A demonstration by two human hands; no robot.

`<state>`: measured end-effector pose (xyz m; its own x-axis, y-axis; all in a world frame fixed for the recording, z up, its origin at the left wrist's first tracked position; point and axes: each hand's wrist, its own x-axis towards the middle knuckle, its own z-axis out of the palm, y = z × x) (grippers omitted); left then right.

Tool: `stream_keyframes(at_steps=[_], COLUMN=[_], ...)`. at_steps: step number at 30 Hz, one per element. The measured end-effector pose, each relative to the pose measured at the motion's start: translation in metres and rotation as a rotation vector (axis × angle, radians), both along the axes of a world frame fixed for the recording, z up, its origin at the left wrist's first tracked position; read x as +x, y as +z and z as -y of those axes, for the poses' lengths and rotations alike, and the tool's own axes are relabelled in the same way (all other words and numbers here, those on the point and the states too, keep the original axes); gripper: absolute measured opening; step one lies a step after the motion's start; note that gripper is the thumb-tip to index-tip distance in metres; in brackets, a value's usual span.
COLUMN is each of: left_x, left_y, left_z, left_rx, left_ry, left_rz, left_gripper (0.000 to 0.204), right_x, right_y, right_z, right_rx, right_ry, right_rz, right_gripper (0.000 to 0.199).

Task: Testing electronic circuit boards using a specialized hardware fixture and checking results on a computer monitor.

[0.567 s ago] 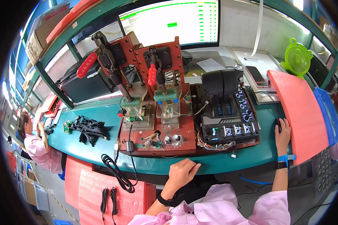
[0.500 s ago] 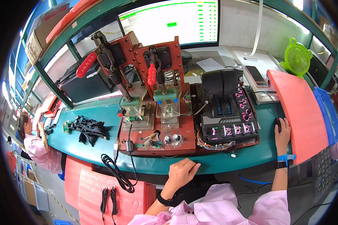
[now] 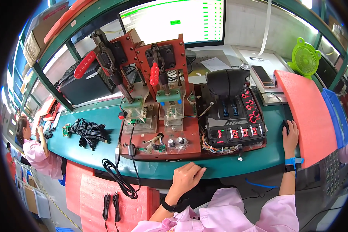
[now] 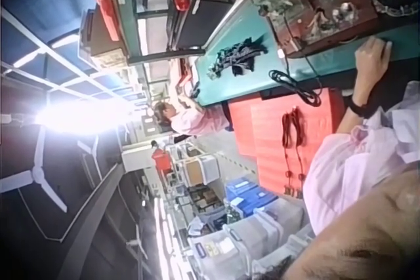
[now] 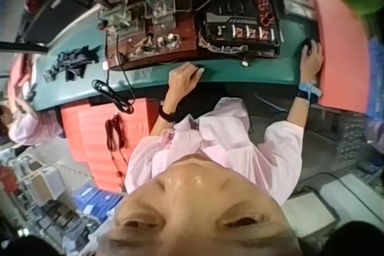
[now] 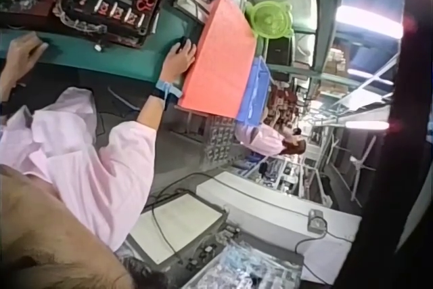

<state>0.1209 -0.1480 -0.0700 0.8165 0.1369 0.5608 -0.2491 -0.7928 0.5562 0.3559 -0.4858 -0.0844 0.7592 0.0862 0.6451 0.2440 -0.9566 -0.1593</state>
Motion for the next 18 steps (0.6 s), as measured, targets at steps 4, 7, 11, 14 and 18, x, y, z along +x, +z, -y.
stream_keyframes(at_steps=[4,7,11,14,18], left_x=[0.0003,0.0003,-0.0005,-0.0008,-0.0005], left_y=[-0.0007,-0.0013,0.0,-0.0002,-0.0027], left_z=[-0.0003,-0.0004,0.0,0.0002,0.0001], left_rx=[0.003,0.004,0.001,-0.001,-0.019], left_ry=[0.0,0.0,-0.001,-0.005,-0.011], left_rz=[-0.002,0.001,-0.003,0.005,0.006], left_gripper=[0.016,0.016,0.015,0.015,0.015], right_x=[0.0,-0.0006,0.0003,-0.001,-0.0005], right_y=[0.0005,0.0013,-0.0006,0.0008,-0.0004], right_z=[-0.001,-0.0022,-0.0003,-0.0003,0.0003], right_rx=[0.003,0.014,0.006,0.016,0.008], right_ry=[-0.012,-0.023,-0.041,-0.041,-0.033], right_rz=[0.015,0.009,0.018,-0.005,0.003], right_gripper=[0.031,0.032,0.032,0.032,0.032])
